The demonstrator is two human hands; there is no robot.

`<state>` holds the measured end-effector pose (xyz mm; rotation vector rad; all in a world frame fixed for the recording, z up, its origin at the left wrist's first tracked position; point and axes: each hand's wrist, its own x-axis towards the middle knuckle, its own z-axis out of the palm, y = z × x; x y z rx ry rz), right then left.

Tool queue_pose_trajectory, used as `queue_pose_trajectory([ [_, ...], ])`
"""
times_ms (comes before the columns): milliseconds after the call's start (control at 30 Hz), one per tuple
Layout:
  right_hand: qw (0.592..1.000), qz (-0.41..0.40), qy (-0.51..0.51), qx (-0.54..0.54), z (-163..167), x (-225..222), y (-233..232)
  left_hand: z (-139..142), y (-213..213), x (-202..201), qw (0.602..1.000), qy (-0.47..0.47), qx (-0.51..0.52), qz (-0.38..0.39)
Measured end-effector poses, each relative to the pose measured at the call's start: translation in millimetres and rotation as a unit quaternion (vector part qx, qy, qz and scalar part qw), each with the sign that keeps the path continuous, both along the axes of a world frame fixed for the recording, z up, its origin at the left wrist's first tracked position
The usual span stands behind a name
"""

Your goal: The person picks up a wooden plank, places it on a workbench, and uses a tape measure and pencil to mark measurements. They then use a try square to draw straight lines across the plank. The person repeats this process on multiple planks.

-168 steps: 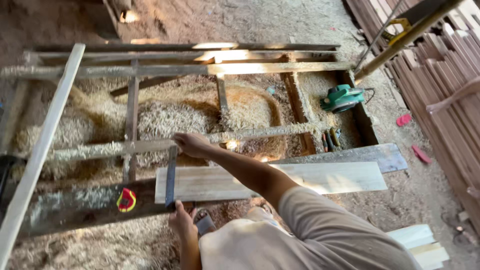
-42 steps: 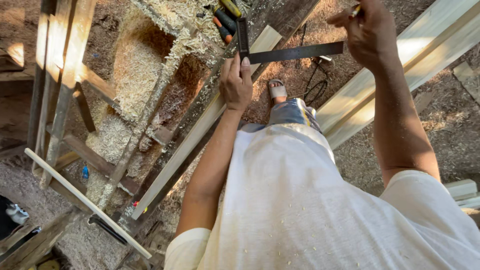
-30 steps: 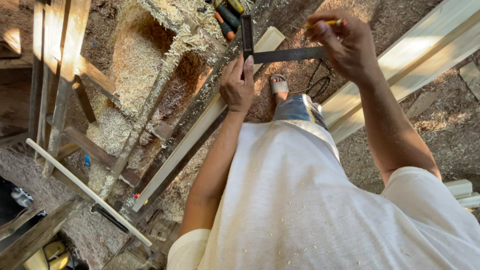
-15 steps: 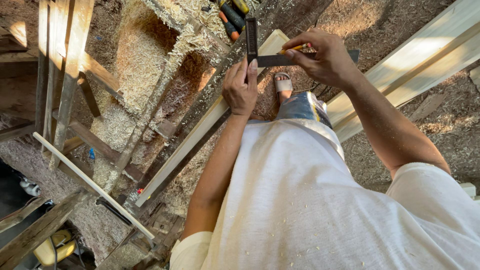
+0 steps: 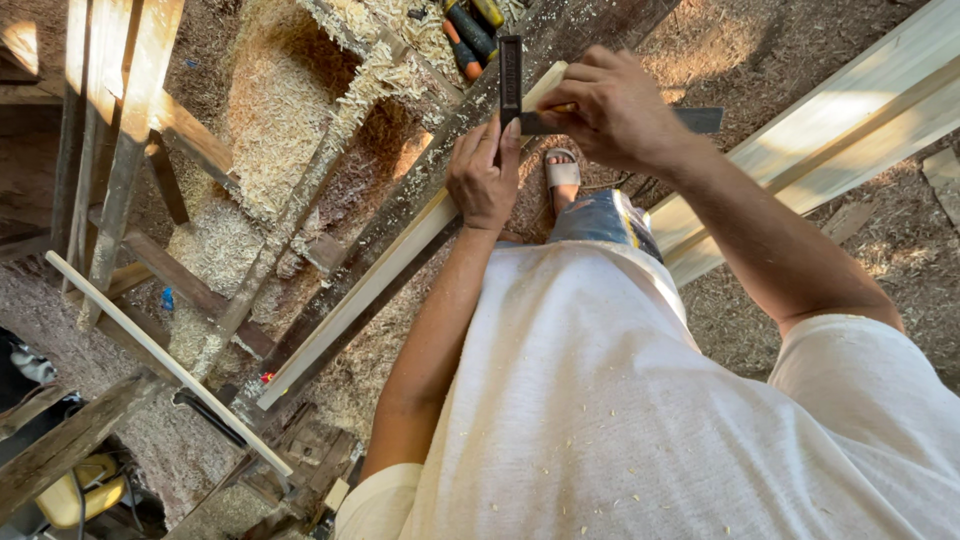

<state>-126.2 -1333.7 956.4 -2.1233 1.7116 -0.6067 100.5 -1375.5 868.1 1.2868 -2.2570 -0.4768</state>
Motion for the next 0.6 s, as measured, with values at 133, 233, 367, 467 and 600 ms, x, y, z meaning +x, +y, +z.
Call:
queue_pose_trajectory([
  [133, 0.951, -0.002, 0.196, 0.241, 38, -18, 34, 1, -1, 5, 1.0, 0.001, 0.024, 0.002],
  [233, 0.979, 0.056, -0.14, 0.137, 33, -11, 68, 13, -2, 6, 1.0, 0.023, 0.015, 0.002],
  [367, 0.851, 0.043, -0.294, 0.434, -15, 29, 85, 39, -11, 16, 0.953, 0.074, 0.272, 0.109],
  [467, 0.874, 0.046, -0.312, 0.369, -36, 47, 80, 57, -22, 44, 0.826, 0.372, 0.412, 0.104],
  [600, 0.874, 0.104, -0.296, 0.37, -16, 63, 63, 65, -15, 116, 0.704, 0.584, 0.389, 0.113],
])
